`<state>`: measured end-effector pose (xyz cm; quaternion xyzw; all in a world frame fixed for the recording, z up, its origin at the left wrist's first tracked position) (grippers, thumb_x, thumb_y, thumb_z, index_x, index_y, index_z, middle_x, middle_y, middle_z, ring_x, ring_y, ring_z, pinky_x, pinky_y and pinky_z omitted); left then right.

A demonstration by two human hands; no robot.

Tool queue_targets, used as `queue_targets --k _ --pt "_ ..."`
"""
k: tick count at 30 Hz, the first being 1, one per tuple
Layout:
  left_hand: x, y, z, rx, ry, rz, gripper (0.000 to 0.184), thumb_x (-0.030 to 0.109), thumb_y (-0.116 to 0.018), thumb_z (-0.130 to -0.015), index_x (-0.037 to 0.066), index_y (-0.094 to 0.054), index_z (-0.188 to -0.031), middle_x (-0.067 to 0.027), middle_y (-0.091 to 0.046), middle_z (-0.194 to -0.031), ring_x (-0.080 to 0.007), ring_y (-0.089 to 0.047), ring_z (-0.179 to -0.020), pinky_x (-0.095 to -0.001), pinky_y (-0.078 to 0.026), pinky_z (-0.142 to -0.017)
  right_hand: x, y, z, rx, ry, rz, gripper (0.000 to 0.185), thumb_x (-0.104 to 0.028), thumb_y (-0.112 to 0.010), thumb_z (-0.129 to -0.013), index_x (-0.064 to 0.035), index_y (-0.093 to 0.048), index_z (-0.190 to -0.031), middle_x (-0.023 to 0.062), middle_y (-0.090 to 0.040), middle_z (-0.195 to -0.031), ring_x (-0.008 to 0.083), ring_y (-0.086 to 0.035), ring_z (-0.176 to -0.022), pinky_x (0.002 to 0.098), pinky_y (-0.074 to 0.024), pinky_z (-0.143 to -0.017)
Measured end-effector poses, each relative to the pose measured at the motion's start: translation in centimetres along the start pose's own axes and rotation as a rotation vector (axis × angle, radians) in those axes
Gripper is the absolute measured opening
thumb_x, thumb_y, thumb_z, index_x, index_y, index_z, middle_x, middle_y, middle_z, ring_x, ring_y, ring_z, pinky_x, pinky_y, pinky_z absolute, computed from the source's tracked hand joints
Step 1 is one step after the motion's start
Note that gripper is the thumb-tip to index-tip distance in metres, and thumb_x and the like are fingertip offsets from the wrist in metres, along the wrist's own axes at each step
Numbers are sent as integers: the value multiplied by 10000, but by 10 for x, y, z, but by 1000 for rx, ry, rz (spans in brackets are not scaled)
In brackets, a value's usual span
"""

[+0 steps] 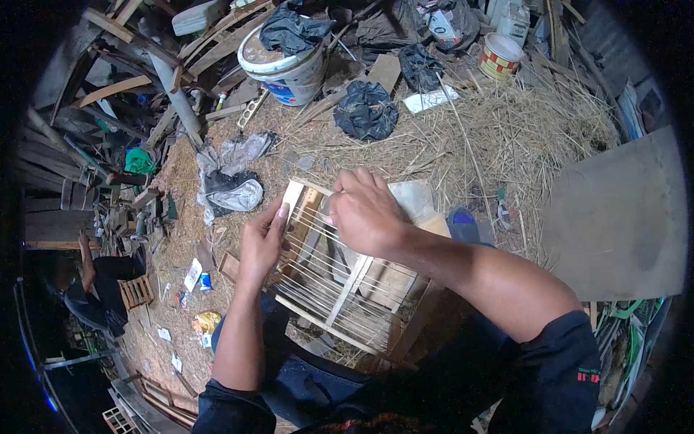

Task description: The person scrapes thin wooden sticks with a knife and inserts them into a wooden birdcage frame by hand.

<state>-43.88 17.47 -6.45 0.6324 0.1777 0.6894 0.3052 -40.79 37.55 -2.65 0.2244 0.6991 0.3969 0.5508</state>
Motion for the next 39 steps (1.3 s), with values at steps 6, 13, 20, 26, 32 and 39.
queue_targets --k 6,13,20,26,32,39 --pt "7 -1 6 -28 146 92 420 273 -605 -1087 26 -632 -1426 -20 -714 -887 -49 -587 -669 -254 -502 -558 5 -10 -10 -109 -60 -43 155 -141 -673 -954 -38 -779 -1003 102 -578 -1224 285 -502 -1242 443 -376 -1102" --pt "4 -2 5 -36 178 62 422 254 -598 -1096 -13 -622 -1422 11 -656 -858 -32 -526 -746 -231 -460 -632 5 -17 -16 -101 -11 10 118 -131 -676 -926 -51 -762 -926 96 -618 -1172 285 -540 -1204 437 -409 -1051" --pt "7 -5 5 -7 105 68 401 261 -597 -1096 15 -645 -1409 33 -614 -770 -32 -517 -626 -233 -433 -531 13 -24 -19 -164 -44 -14 165 -156 -647 -967 -33 -755 -986 111 -620 -1123 297 -578 -1149 458 -445 -1013" --pt "-3 -1 -6 94 -183 -53 400 267 -621 -1074 45 -649 -1406 -115 -749 -841 -71 -552 -576 -318 -502 -571 4 -22 -18 -150 -9 15 189 -174 -639 -987 -24 -745 -1032 106 -608 -1129 292 -586 -1142 466 -455 -1009" --pt "9 1 2 49 -63 -44 401 272 -617 -1076 44 -650 -1405 -84 -689 -723 -72 -548 -568 -314 -487 -560 3 -24 -20 -161 -20 9 168 -163 -655 -968 -34 -749 -1022 108 -602 -1119 289 -587 -1144 467 -460 -990" --pt "13 -1 6 -5 87 -48 403 244 -600 -1092 -14 -640 -1398 -61 -743 -1001 -75 -617 -857 -266 -530 -745 5 -23 -22 -104 -30 -36 160 -134 -659 -960 -3 -741 -1004 126 -599 -1108 288 -591 -1148 462 -466 -988"
Point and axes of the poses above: each hand's wrist, its own z-axis away from the middle knuckle, its own y-axis out of the back of the hand, x = y × z, the point moved 10 cm from there along -z, towards the middle knuckle
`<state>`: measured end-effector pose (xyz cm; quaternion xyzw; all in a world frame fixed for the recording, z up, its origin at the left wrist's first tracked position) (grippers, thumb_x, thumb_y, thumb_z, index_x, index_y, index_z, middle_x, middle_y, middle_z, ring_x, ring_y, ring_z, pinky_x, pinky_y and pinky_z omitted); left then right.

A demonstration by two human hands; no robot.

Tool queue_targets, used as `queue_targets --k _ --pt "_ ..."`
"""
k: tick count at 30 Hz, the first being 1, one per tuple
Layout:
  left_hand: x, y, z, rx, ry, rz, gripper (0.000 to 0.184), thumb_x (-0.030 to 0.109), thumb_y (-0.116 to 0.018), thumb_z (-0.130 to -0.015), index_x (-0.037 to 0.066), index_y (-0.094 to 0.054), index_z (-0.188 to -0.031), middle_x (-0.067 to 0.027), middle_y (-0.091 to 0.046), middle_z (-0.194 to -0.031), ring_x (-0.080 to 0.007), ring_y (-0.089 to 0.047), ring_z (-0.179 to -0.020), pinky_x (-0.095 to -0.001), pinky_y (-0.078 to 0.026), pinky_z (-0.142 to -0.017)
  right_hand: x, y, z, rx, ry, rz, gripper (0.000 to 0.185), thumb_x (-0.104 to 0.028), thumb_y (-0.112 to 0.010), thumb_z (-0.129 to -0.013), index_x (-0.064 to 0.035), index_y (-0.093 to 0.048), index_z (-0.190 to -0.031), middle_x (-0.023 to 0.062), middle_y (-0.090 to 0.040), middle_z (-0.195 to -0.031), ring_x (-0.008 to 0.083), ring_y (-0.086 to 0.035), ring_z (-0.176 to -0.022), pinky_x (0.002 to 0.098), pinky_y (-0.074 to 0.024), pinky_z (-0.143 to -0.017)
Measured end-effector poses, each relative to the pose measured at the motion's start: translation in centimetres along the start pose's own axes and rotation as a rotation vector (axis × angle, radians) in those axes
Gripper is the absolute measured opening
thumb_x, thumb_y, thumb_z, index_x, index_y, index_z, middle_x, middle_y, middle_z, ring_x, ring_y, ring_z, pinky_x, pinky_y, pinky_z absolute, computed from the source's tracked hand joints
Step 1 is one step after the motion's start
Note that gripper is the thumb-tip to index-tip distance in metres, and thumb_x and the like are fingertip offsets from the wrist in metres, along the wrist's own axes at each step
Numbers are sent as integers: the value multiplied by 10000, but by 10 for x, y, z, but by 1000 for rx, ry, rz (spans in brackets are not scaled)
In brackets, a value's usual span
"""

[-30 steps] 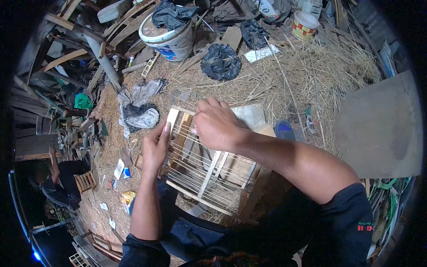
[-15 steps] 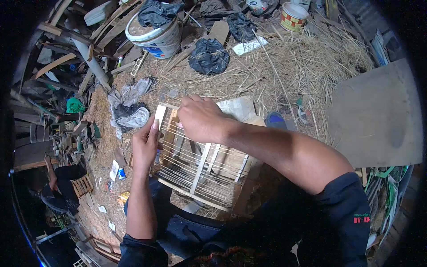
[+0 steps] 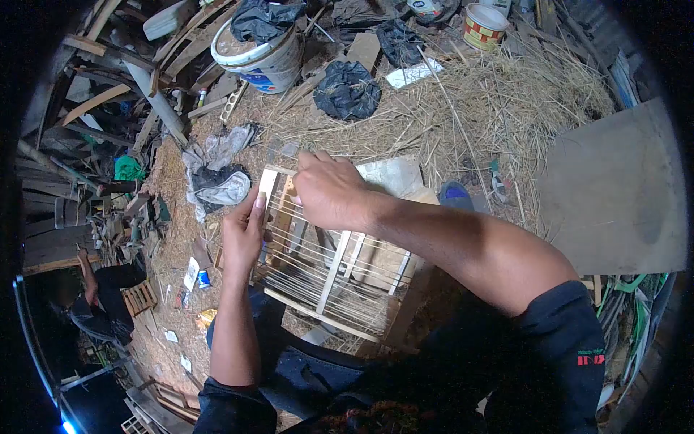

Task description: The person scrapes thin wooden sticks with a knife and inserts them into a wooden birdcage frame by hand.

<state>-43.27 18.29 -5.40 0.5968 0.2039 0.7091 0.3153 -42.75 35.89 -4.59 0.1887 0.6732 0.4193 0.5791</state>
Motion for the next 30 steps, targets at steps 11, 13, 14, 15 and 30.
queue_targets --k 11,13,14,15,30 --pt "-12 -1 -5 53 -104 -7 409 271 -600 -1092 15 -646 -1408 8 -661 -834 -41 -545 -700 -248 -476 -577 0 -8 -6 -50 0 -2 216 -178 -652 -993 26 -725 -1000 135 -595 -1114 288 -641 -1071 448 -522 -933" --pt "-7 -1 -3 44 -76 -17 416 274 -599 -1094 19 -637 -1419 16 -649 -824 -41 -536 -693 -249 -471 -573 0 -7 -6 -56 0 -2 224 -186 -649 -999 26 -724 -998 135 -595 -1116 291 -642 -1072 449 -524 -930" --pt "-7 0 -3 46 -74 -17 416 274 -599 -1094 19 -637 -1419 16 -649 -824 -41 -536 -693 -249 -471 -573 0 -6 -7 -66 -11 -18 231 -189 -645 -1003 28 -722 -996 136 -594 -1117 293 -644 -1071 451 -526 -927" --pt "-9 1 -3 43 -49 -17 408 271 -612 -1082 26 -645 -1407 -81 -712 -847 -69 -591 -662 -286 -506 -603 1 -6 -7 -76 -23 -35 237 -193 -641 -1007 30 -721 -995 137 -593 -1118 296 -645 -1071 453 -529 -925" --pt "-13 -2 -5 34 -77 -8 405 258 -597 -1094 27 -637 -1424 26 -597 -776 -37 -523 -650 -247 -476 -539 -5 -6 -7 -37 2 24 224 -171 -653 -990 39 -733 -985 138 -582 -1153 289 -612 -1155 436 -523 -962"
Point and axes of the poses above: each hand's wrist, its own z-axis away from the middle knuckle, its own y-axis out of the back of the hand, x = y × z, the point moved 10 cm from there along -z, towards the middle knuckle
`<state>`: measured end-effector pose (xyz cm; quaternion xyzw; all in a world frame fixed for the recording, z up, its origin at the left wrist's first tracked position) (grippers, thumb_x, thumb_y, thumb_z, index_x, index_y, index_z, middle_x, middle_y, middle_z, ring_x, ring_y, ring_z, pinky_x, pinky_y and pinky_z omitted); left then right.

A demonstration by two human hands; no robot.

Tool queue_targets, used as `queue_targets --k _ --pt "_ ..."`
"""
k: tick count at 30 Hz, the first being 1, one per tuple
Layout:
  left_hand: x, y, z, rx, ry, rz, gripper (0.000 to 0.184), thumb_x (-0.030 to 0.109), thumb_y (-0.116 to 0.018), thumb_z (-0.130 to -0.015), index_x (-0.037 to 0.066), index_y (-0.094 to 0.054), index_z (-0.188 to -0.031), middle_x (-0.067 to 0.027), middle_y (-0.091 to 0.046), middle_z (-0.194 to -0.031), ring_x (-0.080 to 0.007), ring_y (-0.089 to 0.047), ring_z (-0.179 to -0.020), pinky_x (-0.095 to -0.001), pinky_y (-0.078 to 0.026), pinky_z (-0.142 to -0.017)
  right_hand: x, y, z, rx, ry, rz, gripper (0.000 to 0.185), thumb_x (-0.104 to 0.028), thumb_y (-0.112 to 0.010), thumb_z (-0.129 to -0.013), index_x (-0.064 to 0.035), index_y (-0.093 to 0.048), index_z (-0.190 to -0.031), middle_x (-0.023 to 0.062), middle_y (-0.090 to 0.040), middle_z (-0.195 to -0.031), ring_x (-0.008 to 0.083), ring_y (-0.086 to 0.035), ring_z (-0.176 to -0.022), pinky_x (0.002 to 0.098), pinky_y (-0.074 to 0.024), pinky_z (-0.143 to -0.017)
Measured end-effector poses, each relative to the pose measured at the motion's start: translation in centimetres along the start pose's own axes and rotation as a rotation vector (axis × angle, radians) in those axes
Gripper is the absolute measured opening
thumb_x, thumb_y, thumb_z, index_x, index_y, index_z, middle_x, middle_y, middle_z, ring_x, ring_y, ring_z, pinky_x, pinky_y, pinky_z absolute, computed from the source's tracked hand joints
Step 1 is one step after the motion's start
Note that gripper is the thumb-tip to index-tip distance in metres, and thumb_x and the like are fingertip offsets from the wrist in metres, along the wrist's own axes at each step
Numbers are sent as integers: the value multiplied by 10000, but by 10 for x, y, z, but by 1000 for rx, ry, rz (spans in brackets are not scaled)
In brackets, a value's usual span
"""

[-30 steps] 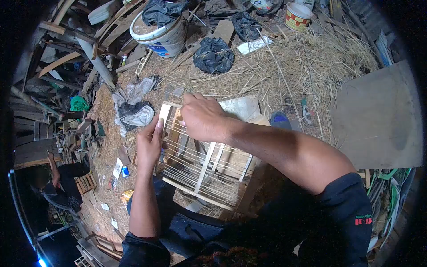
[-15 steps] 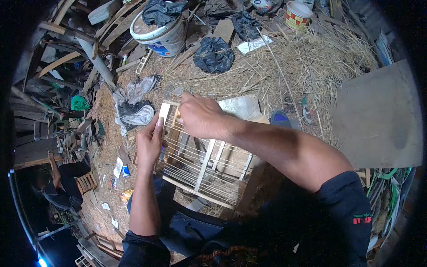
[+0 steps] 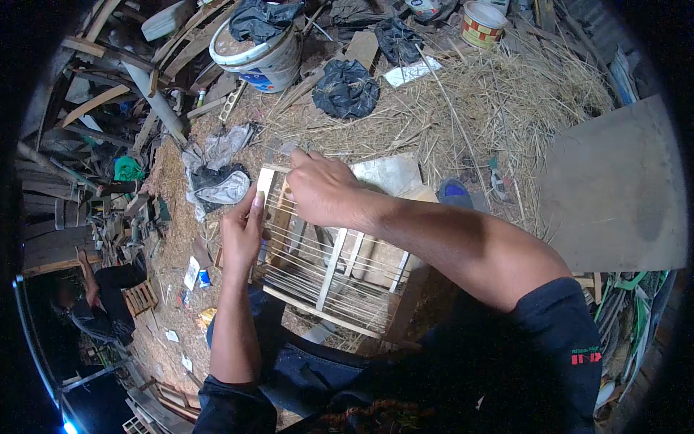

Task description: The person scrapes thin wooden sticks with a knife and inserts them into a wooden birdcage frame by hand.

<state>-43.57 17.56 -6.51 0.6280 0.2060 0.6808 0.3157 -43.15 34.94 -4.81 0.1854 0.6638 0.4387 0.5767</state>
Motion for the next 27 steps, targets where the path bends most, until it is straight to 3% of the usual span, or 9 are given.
queue_targets --k 5,8,10,14,16,23,25,26,27 --pt "-3 -1 1 -15 48 25 413 263 -594 -1095 28 -628 -1433 26 -599 -782 -38 -529 -638 -253 -477 -523 4 -3 -4 -24 -23 -58 200 -143 -656 -982 40 -736 -983 133 -569 -1170 284 -597 -1167 438 -517 -970" --pt "1 0 -1 3 -27 -1 417 265 -591 -1097 32 -622 -1441 30 -587 -774 -40 -530 -628 -253 -477 -516 7 -5 -6 -13 -34 -50 181 -126 -658 -978 37 -738 -988 132 -565 -1174 280 -596 -1163 437 -515 -976" --pt "0 2 0 4 49 -51 394 263 -612 -1076 11 -658 -1375 -231 -783 -993 -147 -735 -796 -365 -573 -732 7 -6 -7 -6 -37 -46 173 -119 -659 -975 34 -739 -989 131 -564 -1174 278 -596 -1160 435 -515 -978" --pt "2 3 -2 36 -49 -69 395 265 -609 -1077 11 -658 -1375 -225 -784 -965 -155 -742 -795 -370 -572 -726 7 -8 -9 2 -41 -44 163 -118 -669 -958 25 -743 -987 128 -563 -1178 279 -595 -1159 436 -519 -972" --pt "-3 0 0 -6 62 -8 396 270 -612 -1074 19 -661 -1376 -228 -781 -960 -159 -746 -794 -366 -571 -727 6 -6 -9 14 -39 -44 162 -119 -674 -952 23 -744 -987 127 -562 -1179 278 -594 -1162 436 -521 -970" --pt "-5 4 -1 29 63 -43 401 283 -621 -1069 34 -663 -1380 -219 -774 -903 -146 -722 -727 -357 -565 -700 5 -5 -9 -14 -41 -101 189 -144 -641 -977 13 -744 -997 127 -561 -1178 283 -585 -1175 440 -516 -982" --pt "13 4 -2 42 -83 -66 398 244 -604 -1089 12 -642 -1410 6 -638 -796 -37 -551 -669 -252 -494 -582 6 -4 -9 -11 -42 -97 200 -152 -629 -987 12 -743 -1002 127 -560 -1178 286 -585 -1174 442 -511 -989" --pt "7 0 4 -43 173 25 385 220 -600 -1088 -6 -644 -1396 -57 -737 -939 -62 -616 -811 -273 -538 -727 6 -3 -8 -9 -38 -90 205 -154 -622 -993 11 -743 -1006 130 -561 -1174 287 -584 -1173 443 -507 -994" --pt "0 -1 2 -43 173 24 385 220 -600 -1088 -6 -644 -1396 -57 -737 -939 -62 -616 -811 -273 -538 -727 7 -3 -8 -8 -34 -82 210 -156 -615 -999 11 -742 -1010 132 -562 -1170 289 -584 -1173 443 -502 -1000"
Point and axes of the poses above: each hand's wrist, its own z-axis away from the middle knuckle, its own y-axis out of the back of the hand, x = y × z, the point moved 10 cm from there along -z, towards the middle knuckle
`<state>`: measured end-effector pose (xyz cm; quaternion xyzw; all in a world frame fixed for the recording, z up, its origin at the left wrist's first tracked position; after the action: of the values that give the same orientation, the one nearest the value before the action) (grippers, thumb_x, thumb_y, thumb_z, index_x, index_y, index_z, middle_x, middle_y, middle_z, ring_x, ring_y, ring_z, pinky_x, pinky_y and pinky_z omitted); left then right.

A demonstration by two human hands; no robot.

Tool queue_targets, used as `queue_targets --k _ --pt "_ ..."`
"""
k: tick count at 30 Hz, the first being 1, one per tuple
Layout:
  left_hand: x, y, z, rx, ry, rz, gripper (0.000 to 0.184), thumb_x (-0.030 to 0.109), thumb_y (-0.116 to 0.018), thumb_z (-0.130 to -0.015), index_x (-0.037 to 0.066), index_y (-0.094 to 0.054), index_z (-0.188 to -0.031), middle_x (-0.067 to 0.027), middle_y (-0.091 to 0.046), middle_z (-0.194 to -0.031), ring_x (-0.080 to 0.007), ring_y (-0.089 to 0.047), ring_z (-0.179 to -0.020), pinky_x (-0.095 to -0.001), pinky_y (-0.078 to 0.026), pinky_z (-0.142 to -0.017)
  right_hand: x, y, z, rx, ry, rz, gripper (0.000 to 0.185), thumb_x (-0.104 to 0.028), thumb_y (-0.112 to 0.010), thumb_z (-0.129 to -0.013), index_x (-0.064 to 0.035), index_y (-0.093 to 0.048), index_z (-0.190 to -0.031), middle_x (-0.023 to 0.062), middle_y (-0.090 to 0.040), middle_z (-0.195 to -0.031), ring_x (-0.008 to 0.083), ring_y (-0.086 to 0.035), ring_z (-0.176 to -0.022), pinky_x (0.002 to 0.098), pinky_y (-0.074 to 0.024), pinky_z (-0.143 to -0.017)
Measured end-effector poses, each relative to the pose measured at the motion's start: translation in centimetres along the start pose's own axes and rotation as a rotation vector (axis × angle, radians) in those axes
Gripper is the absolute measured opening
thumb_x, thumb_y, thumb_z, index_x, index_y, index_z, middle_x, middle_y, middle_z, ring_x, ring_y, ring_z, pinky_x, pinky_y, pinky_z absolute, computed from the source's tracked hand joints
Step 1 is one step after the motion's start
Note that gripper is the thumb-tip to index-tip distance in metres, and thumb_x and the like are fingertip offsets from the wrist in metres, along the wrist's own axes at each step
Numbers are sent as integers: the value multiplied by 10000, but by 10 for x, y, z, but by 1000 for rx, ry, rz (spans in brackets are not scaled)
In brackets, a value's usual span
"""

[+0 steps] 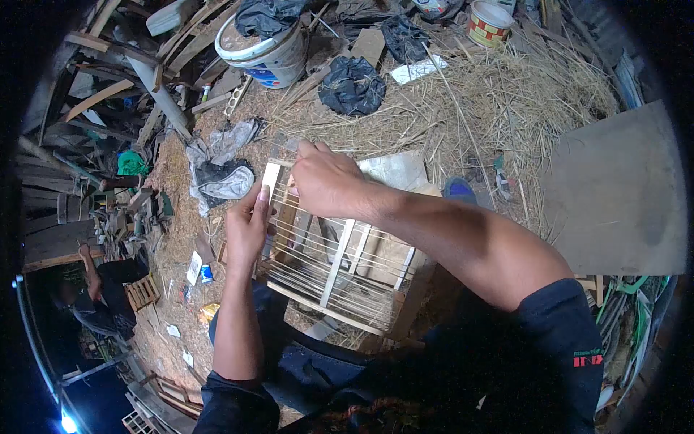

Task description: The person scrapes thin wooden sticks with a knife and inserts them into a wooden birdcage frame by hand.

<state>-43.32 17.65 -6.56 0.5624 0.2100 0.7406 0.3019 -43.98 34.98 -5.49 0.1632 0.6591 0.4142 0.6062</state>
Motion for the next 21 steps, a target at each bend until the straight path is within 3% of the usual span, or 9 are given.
queue_targets --k 2,5,12,13,15,19,21 --pt "5 3 -5 58 -193 -53 380 211 -596 -1087 -11 -644 -1392 -69 -752 -982 -70 -622 -873 -287 -546 -779 0 1 1 12 6 -6 211 -158 -613 -1002 8 -743 -1011 133 -564 -1165 288 -584 -1171 441 -501 -999" --pt "7 3 -4 93 -294 -58 380 207 -595 -1087 -14 -642 -1393 -77 -758 -995 -73 -620 -881 -285 -543 -783 -1 3 2 20 13 -14 216 -168 -610 -1011 2 -744 -1009 134 -566 -1158 285 -583 -1168 439 -500 -995" --pt "-6 0 -5 48 -122 -31 395 224 -596 -1090 -20 -635 -1398 -95 -764 -1019 -81 -628 -892 -281 -544 -792 1 0 1 22 18 9 221 -191 -615 -1018 -9 -733 -976 128 -558 -1161 278 -580 -1167 439 -502 -993" --pt "-2 1 -6 79 -207 -27 400 235 -599 -1090 -15 -636 -1400 -65 -740 -952 -68 -609 -838 -270 -530 -741 1 1 1 23 16 8 221 -191 -615 -1018 -9 -733 -976 128 -558 -1161 278 -580 -1167 439 -502 -993" --pt "-2 2 -6 106 -292 -24 405 246 -603 -1090 -10 -638 -1402 -35 -715 -885 -56 -590 -784 -259 -516 -690 -1 2 0 -7 21 8 280 -216 -731 -913 39 -756 -1028 192 -575 -1261 342 -581 -1235 464 -532 -995" --pt "9 1 1 49 -140 15 415 257 -608 -1090 -7 -634 -1409 -1 -676 -838 -41 -558 -740 -246 -484 -639 1 -2 -1 7 13 14 276 -210 -732 -904 39 -759 -1019 192 -577 -1262 340 -582 -1234 462 -539 -984" --pt "3 -2 -1 25 -98 21 418 258 -608 -1090 -8 -632 -1412 -2 -678 -848 -43 -561 -746 -247 -485 -641 2 -1 0 2 -29 48 208 -195 -656 -981 -8 -744 -952 131 -565 -1178 291 -580 -1185 449 -519 -978"
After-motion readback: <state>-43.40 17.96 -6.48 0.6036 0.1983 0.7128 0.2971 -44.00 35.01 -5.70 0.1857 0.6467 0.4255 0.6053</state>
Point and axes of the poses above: each hand's wrist, its own z-axis away from the middle knuckle, its own y-axis out of the back of the hand, x = y × z, the point moved 10 cm from there along -z, towards the middle knuckle
